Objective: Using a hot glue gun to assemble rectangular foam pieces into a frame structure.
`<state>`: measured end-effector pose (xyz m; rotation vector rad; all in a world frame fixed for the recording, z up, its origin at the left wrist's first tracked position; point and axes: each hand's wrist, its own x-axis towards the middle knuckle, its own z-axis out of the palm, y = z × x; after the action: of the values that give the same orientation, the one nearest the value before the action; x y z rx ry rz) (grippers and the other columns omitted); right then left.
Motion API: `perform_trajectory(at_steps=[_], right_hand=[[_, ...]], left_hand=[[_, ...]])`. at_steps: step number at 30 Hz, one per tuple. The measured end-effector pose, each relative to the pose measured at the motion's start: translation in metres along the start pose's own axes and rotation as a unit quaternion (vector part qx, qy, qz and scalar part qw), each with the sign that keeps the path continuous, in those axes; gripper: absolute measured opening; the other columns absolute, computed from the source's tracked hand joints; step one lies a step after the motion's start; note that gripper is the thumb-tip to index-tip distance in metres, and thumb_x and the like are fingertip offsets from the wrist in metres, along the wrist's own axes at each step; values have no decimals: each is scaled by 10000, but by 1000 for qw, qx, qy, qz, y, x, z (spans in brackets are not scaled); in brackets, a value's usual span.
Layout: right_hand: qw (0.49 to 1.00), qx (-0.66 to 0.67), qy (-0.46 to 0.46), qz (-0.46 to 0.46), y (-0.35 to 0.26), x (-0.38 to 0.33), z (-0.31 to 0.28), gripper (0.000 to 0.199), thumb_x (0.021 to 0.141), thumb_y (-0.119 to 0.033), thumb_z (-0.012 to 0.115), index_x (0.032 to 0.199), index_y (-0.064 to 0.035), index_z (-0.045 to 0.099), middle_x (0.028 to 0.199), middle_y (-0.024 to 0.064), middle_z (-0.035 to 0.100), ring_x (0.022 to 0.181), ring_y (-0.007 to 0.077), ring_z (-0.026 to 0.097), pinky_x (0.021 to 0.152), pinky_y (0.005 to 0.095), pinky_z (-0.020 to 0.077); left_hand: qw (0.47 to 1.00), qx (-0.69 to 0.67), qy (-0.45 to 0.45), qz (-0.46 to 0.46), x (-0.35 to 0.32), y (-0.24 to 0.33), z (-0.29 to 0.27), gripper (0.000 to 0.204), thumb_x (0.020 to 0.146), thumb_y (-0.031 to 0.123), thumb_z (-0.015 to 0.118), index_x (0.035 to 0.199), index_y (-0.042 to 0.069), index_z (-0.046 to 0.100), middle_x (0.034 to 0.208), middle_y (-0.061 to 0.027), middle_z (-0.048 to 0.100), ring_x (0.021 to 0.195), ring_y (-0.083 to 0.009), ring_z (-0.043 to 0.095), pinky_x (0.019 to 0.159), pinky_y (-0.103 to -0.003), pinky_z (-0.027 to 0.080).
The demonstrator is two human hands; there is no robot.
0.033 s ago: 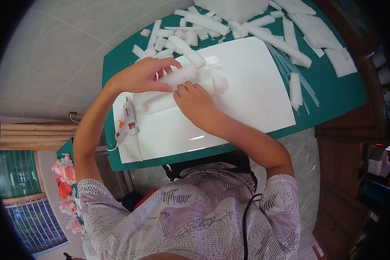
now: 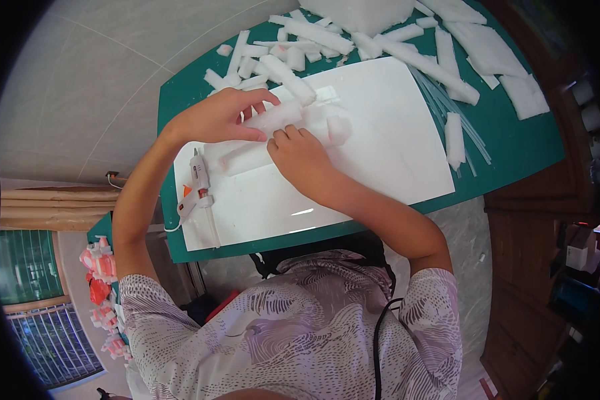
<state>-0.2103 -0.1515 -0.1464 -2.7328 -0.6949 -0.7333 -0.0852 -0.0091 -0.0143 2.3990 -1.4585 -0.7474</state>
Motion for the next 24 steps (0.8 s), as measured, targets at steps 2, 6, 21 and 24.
perform_trajectory(at_steps=[2, 6, 21, 24], right_hand=[[1000, 4, 1, -1, 1, 0, 0, 194, 716, -75, 647, 906, -39, 635, 912, 83, 581, 903, 224, 554, 777, 309, 450], [1000, 15, -19, 1, -2, 1, -2, 210, 720, -69, 643, 926, -33, 633, 922, 87, 580, 913, 226, 554, 777, 310, 450], [998, 40, -46, 16, -2, 0, -1, 250, 737, -62, 607, 984, -21, 607, 908, 89, 556, 881, 235, 545, 761, 333, 462], [998, 34, -50, 5, -2, 1, 1, 202, 734, -72, 607, 932, -34, 608, 901, 85, 555, 876, 230, 539, 756, 331, 457]], left_hand=[[1000, 8, -1, 1, -1, 0, 0, 532, 817, 295, 751, 1271, 121, 535, 1000, -137, 672, 768, -226, 639, 679, -319, 516], [1000, 19, 15, -3, -4, 3, -1, 501, 834, 273, 729, 1271, 121, 538, 1006, -140, 672, 801, -240, 635, 706, -338, 507], [981, 157, 114, -30, 27, -85, -12, 385, 833, 95, 643, 1208, 48, 568, 1163, -177, 621, 1069, -336, 600, 916, -407, 478], [983, 152, 102, -11, 41, -79, -4, 402, 833, 72, 656, 1225, 50, 569, 1192, -172, 614, 1072, -329, 604, 936, -396, 476]])
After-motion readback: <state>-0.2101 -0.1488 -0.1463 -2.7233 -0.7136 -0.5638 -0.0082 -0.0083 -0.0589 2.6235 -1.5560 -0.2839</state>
